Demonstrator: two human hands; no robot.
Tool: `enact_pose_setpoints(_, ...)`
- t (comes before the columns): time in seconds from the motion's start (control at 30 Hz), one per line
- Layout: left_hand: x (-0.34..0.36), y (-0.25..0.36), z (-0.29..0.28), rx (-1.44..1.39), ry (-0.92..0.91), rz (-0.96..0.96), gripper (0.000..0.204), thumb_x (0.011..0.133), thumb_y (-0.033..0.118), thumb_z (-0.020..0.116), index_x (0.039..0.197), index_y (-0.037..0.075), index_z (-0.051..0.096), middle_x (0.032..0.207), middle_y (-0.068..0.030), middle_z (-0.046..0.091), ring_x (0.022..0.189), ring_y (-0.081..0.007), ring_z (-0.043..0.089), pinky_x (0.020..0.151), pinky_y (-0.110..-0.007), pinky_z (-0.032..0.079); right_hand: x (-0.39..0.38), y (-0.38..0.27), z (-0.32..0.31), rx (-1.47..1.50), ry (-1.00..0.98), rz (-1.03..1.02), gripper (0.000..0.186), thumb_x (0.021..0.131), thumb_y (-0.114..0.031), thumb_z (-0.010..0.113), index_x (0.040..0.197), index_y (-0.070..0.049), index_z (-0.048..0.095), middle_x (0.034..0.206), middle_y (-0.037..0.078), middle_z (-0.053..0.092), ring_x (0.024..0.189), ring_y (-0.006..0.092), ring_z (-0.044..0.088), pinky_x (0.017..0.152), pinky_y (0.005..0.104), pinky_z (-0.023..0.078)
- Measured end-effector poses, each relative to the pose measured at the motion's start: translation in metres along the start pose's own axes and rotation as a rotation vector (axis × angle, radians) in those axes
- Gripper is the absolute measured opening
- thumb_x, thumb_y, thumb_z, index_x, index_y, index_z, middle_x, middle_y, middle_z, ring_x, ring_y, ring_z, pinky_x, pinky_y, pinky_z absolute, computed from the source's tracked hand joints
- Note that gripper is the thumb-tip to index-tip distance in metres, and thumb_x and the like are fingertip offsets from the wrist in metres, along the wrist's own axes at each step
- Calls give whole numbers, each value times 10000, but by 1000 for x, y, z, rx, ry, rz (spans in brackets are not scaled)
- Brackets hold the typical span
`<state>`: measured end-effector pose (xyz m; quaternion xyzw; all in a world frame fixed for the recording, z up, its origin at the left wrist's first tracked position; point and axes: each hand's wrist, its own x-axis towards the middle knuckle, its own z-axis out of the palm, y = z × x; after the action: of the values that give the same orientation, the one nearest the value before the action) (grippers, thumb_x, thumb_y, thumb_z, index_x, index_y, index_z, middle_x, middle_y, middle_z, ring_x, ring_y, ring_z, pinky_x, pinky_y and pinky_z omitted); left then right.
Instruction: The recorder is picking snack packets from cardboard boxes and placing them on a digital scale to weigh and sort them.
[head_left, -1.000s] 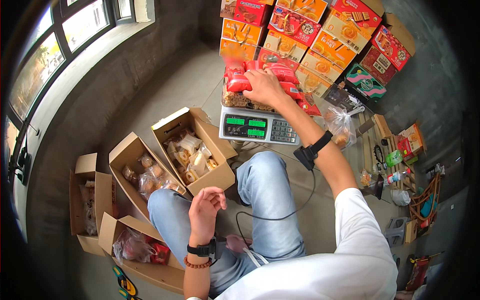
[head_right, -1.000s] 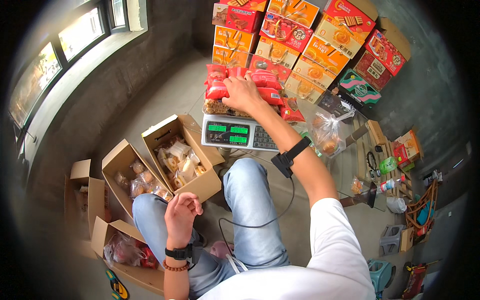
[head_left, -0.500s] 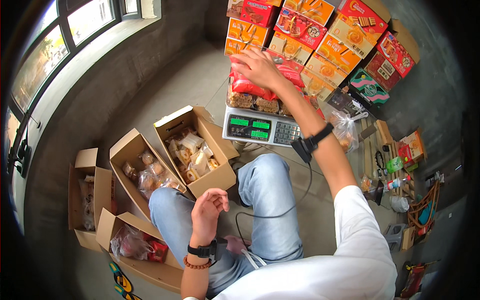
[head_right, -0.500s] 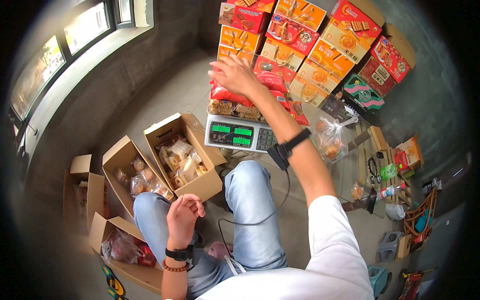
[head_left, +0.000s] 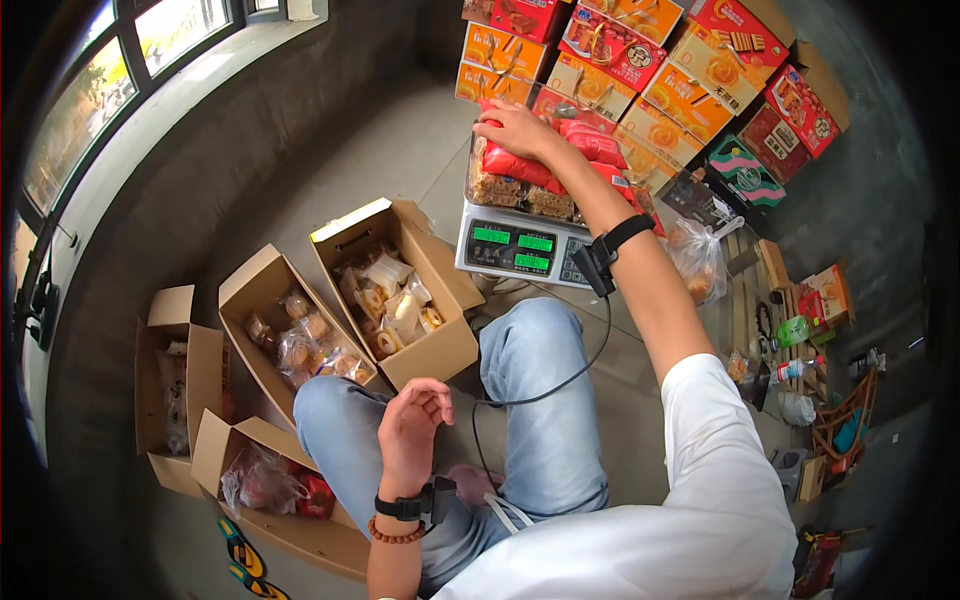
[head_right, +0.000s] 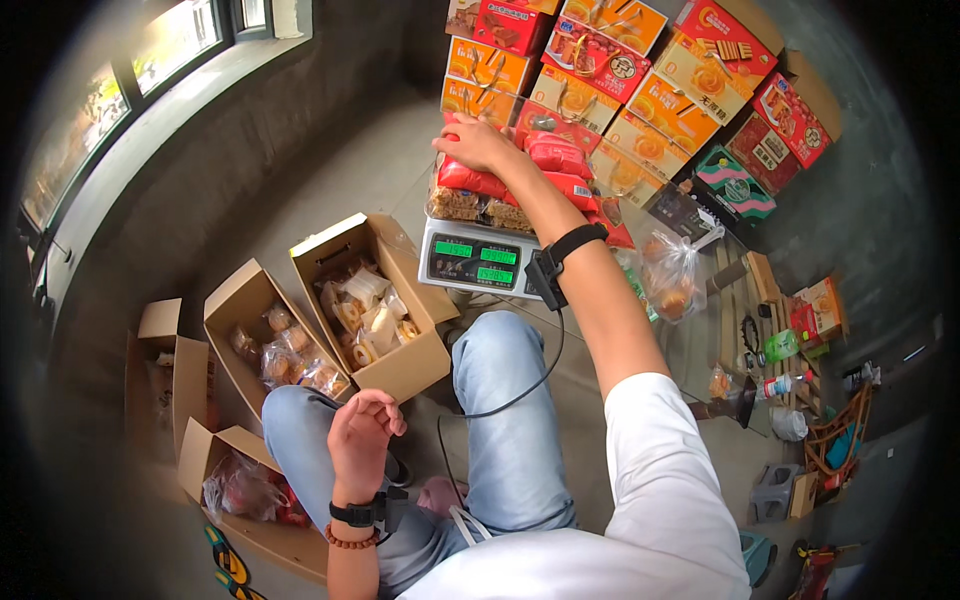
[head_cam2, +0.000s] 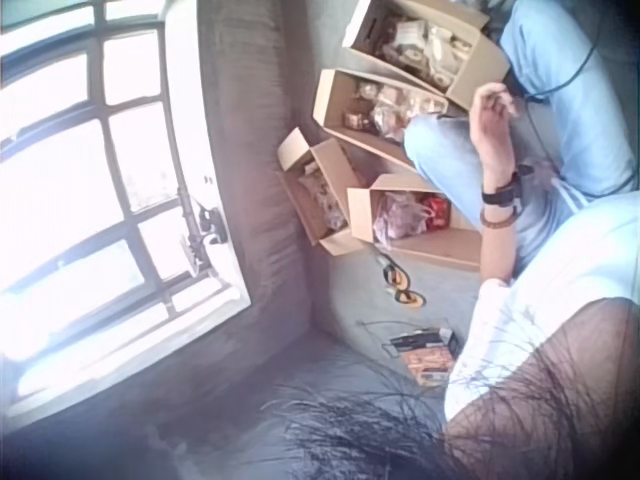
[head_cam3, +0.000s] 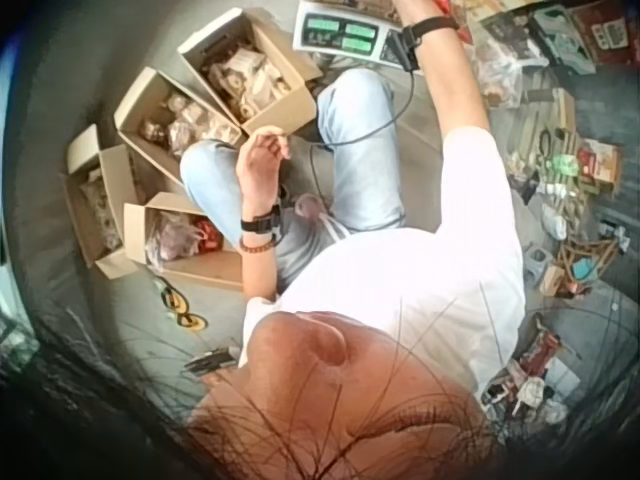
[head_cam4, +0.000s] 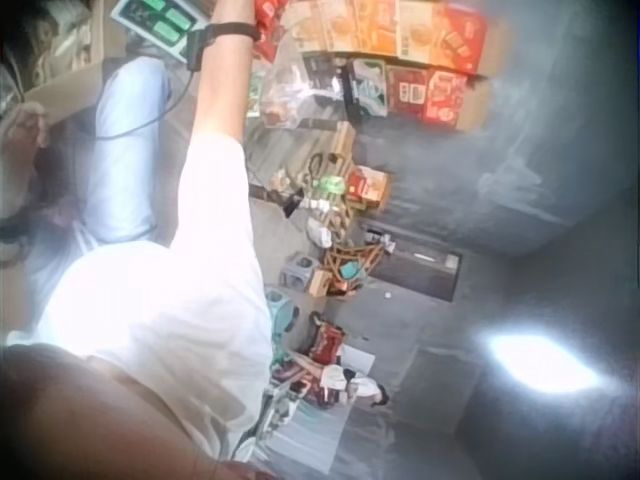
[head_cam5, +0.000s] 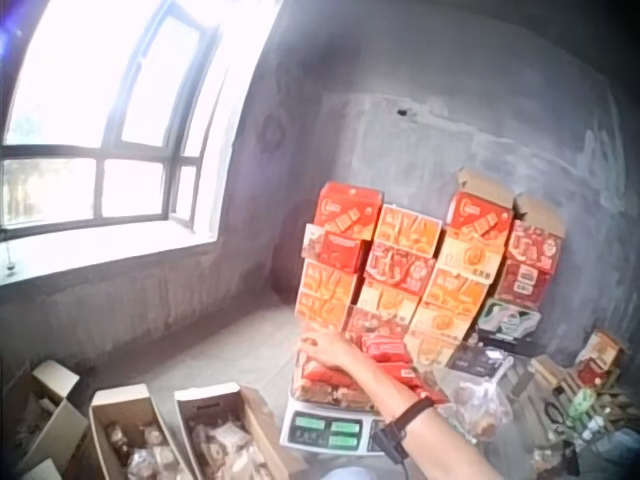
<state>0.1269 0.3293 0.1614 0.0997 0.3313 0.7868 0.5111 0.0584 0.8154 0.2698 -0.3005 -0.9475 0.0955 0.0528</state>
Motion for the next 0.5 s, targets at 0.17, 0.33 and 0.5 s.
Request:
enact_pose_setpoints(0.17,1,-1,0,-1,-21,-3,412,1090,370,462,1097,9,661,927,-69,636,868,-190,593,809,-343,465,5,4,6,-13,73,35,643,1032,-653,523,1468,-198,652,1705,153,438,1592,430,358,1246,707,252)
enact_pose_setpoints(0.33,0,-4,0,-13,-17,10,403,1088,363,464,1098,11,660,908,-71,639,859,-195,592,799,-349,460,-9,-43,8,94,621,-182,672,1089,-551,491,1525,-43,545,1565,278,558,1544,417,444,1265,654,245)
enact_pose_setpoints(0.5,2,0,7,-70,11,30,406,1088,384,465,1082,27,658,898,-63,621,861,-202,579,810,-359,448,-107,-159,14,1110,410,-526,519,1115,-341,577,1515,-12,539,1432,175,668,1311,259,632,1179,384,429)
